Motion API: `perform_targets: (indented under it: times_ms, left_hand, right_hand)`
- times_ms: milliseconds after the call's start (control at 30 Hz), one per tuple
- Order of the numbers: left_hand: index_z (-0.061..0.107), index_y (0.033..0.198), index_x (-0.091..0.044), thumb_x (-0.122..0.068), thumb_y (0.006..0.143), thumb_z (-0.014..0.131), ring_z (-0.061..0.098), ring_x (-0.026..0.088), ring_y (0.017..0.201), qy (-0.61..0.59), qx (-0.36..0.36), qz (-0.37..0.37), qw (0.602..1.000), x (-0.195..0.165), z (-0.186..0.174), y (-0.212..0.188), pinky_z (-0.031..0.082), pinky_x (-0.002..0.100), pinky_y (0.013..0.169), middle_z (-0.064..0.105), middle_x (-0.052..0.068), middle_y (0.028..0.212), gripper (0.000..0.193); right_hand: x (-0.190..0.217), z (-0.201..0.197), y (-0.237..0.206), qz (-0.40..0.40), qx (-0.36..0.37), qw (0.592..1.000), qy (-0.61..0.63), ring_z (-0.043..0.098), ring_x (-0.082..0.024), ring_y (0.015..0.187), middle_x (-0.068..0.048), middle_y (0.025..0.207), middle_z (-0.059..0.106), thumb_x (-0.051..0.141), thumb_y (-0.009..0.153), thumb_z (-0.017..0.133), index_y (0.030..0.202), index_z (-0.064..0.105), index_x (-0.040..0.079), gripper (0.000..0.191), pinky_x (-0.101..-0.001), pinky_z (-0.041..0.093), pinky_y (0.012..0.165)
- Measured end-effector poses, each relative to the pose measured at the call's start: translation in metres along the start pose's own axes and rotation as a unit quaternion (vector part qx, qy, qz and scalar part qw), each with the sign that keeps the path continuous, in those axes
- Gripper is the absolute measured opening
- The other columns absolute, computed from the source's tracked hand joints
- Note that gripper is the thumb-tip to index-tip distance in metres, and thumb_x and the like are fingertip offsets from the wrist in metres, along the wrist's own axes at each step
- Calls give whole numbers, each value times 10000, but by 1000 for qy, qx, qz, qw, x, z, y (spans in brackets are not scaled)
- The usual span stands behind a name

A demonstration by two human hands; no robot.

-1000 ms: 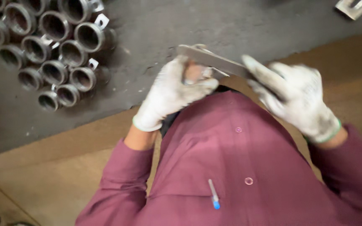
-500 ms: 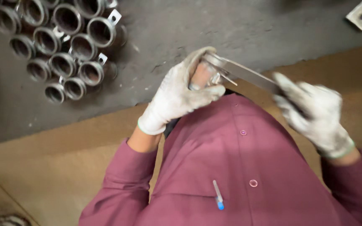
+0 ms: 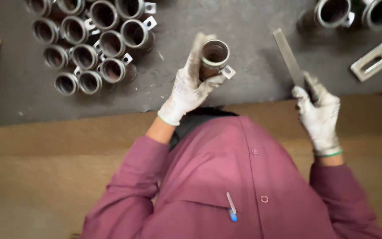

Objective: The person picks up cylindrical metal pipe fittings one at a time from a workbench and files their edges and openings using a flat file held in the right hand while rotating the part with the left hand. Filed parts are placed back on the bench in groups.

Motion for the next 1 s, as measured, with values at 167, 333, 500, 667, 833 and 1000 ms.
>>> perform_targets:
  times_ms: [167,333,500,667,833,1000]
  left_hand:
    - [608,1173,-87,-163,776,852,507,388,1409,374,-73,167,909,-5,-6,-19,425,512,1209,552,142,1459,473]
    - [603,804,-91,-122,737,783,410,429,1464,503,-101,205,834,-1,-7,-44,338,597,1210,474,205,1549,195]
    - [591,758,-70,-290,983,778,336,405,1513,557,-121,259,780,-9,-26,2,280,586,1262,450,117,1610,366]
    - [652,922,-99,-236,1009,759,229,413,1571,655,-167,236,698,-3,-64,68,206,624,1283,379,127,1693,194]
    - [650,970,-46,-268,926,765,201,449,1567,657,-219,179,698,-8,-86,91,158,659,1272,358,161,1675,254]
    - [619,1280,-55,-317,935,812,182,481,1557,663,-255,103,696,-40,-76,81,144,671,1268,304,210,1680,474]
  right_hand:
    - [-43,4,11,21,-19,1000,-2,488,-9,690,40,913,635,102,1034,702,1387,661,-19,376,-195,438,605]
    - [-45,3,13,19,-23,1000,-7,501,-10,695,30,919,631,121,1034,703,1360,658,-36,365,-191,452,623]
    - [-35,3,13,1,-28,999,-46,504,-19,700,18,928,638,138,1035,720,1341,657,-50,365,-205,464,632]
    - [-21,5,13,-41,-34,994,-99,533,-23,706,-26,989,692,148,1034,721,1338,659,-53,369,-212,490,670]
    - [-26,-1,12,-15,-51,992,-117,589,-80,797,-123,1028,714,175,1018,741,1340,679,-30,387,-258,507,744]
    - [-20,-3,13,-55,-53,992,-96,676,-127,992,-163,1160,758,172,1012,736,1316,673,-32,371,-283,535,900]
Point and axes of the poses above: each hand's wrist, its own y-axis towards the middle knuckle, its own z-axis out of the palm, x = y × z, the point moved 10 cm from there along y, towards the middle knuckle
